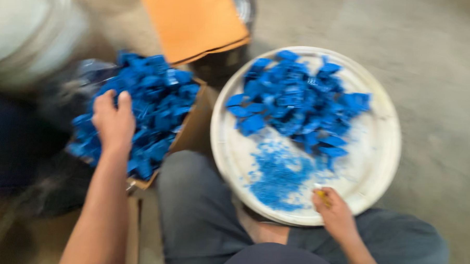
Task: The person uses a small tool to scrape the edges and inner surfaces of blue plastic components one by one, removing excess material.
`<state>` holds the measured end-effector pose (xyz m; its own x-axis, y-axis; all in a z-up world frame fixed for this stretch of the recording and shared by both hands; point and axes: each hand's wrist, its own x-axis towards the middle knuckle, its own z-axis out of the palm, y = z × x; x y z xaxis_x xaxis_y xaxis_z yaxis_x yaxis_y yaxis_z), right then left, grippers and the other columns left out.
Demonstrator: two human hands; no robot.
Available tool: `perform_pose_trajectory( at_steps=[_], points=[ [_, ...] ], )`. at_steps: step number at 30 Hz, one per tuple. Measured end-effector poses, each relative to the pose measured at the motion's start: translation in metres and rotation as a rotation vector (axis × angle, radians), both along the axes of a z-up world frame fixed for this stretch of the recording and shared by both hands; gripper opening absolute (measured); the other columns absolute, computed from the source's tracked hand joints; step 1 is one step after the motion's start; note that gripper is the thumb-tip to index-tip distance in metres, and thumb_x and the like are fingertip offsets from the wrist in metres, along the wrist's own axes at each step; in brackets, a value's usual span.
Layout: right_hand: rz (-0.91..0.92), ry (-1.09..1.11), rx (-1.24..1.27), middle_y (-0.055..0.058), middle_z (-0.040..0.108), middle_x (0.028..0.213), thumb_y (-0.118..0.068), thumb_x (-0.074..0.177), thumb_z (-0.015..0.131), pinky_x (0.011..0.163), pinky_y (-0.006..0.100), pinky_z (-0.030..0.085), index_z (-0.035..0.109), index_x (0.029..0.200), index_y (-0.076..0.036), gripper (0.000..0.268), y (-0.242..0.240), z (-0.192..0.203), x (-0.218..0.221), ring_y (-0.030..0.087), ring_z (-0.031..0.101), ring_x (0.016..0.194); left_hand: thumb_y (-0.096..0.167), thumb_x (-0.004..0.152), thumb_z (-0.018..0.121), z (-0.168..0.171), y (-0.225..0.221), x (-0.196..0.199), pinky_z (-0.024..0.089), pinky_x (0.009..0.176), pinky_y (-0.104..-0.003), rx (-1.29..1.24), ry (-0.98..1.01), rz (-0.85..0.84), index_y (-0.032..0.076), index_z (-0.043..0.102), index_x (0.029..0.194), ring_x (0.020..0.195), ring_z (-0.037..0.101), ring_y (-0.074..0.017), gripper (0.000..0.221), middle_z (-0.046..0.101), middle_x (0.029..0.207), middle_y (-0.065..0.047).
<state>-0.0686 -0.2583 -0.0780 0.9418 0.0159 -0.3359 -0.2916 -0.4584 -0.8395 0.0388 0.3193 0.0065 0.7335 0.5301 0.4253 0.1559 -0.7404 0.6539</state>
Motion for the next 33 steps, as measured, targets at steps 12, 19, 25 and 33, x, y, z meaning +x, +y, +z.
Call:
perform_pose_trajectory(
  at_steps=[12,19,25,33],
  points=[
    [-0.135,0.361,0.409,0.002,0.057,0.072,-0.024,0.102,0.047,0.046,0.022,0.031,0.059,0.133,-0.007,0.038,0.008,0.036,0.010,0.005,0.038,0.052,0.016,0.080,0.070,0.033,-0.247,0.008,0.054,0.074,-0.047,0.578,0.553,-0.638,0.018,0.069,0.118,0.105,0.061,-0.0343,0.038,0.059,0.118,-0.011],
    [-0.102,0.349,0.433,0.001,0.057,0.072,-0.024,0.100,0.050,0.044,0.023,0.028,0.060,0.132,-0.007,0.038,0.010,0.037,0.010,0.005,0.034,0.049,0.016,0.086,0.064,0.011,-0.244,0.018,0.054,0.071,-0.046,0.578,0.507,-0.666,0.016,0.075,0.094,0.090,0.067,-0.0333,0.013,0.069,0.098,-0.012],
    [0.031,0.275,0.437,-0.003,0.059,0.077,-0.027,0.096,0.064,0.048,0.021,0.033,0.059,0.135,-0.011,0.043,0.022,0.064,0.006,0.004,0.041,0.057,0.018,0.085,0.077,0.032,-0.261,-0.023,0.054,0.070,-0.034,-0.437,0.687,-0.977,0.010,0.078,0.104,0.079,0.066,-0.0203,0.020,0.076,0.092,-0.008],
    [-0.096,0.208,0.797,-0.005,0.056,0.074,-0.025,0.095,0.073,0.047,0.022,0.036,0.059,0.112,-0.009,0.027,0.047,0.099,0.023,0.004,0.044,0.053,0.005,0.092,0.070,-0.002,-0.293,-0.054,0.057,0.083,-0.030,-1.321,0.677,-1.194,0.004,0.070,0.124,0.092,0.067,-0.0116,0.032,0.071,0.104,-0.006]
  ],
)
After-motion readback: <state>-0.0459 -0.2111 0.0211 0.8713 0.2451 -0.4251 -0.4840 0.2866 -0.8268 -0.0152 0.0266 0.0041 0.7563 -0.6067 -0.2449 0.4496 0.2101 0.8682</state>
